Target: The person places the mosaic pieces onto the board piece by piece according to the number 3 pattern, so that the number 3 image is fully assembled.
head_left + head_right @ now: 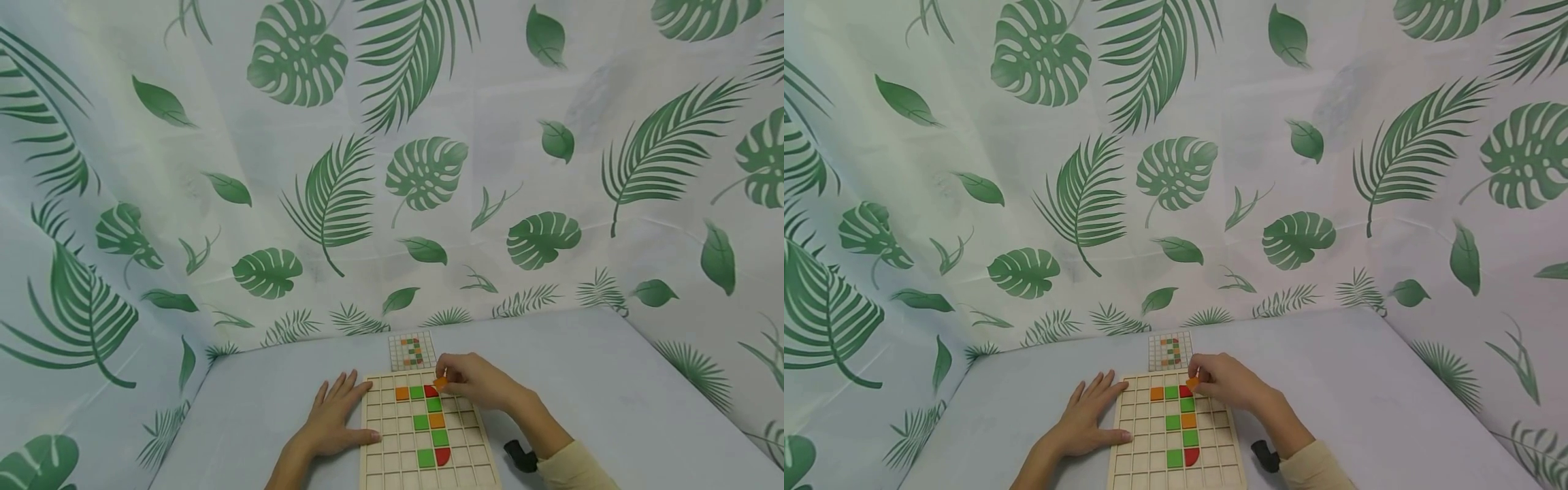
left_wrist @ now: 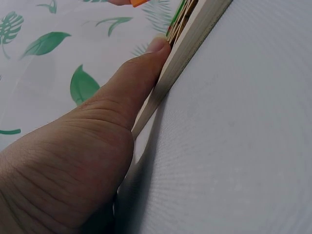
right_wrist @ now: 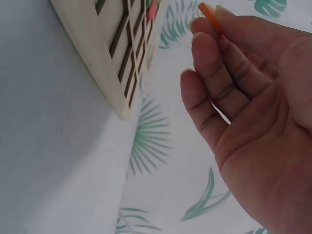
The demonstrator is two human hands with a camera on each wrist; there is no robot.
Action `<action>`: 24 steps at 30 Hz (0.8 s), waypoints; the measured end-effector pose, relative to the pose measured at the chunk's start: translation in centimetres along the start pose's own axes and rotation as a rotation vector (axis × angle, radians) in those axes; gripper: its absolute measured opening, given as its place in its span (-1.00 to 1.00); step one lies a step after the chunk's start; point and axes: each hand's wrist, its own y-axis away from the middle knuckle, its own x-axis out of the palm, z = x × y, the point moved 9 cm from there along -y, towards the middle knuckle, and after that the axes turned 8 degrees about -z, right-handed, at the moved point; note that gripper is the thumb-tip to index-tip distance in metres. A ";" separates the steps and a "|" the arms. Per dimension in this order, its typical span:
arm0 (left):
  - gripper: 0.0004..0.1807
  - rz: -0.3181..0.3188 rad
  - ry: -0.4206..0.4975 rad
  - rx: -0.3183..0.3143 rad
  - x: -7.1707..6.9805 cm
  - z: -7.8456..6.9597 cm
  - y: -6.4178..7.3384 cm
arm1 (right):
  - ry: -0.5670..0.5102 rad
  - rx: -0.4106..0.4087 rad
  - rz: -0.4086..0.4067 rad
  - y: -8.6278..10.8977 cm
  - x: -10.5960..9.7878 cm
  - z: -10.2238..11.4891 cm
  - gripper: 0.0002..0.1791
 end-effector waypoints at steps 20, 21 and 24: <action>0.14 0.008 0.000 -0.007 0.1 0.1 -0.1 | -0.033 -0.056 0.054 -0.4 2.3 1.4 -0.78; 0.14 0.008 0.001 -0.007 0.1 0.1 -0.1 | -0.028 -0.064 0.056 -0.4 2.4 1.5 -0.78; 0.14 0.009 -0.003 -0.007 0.1 0.1 -0.1 | -0.018 -0.082 0.065 -0.4 2.6 1.9 -0.78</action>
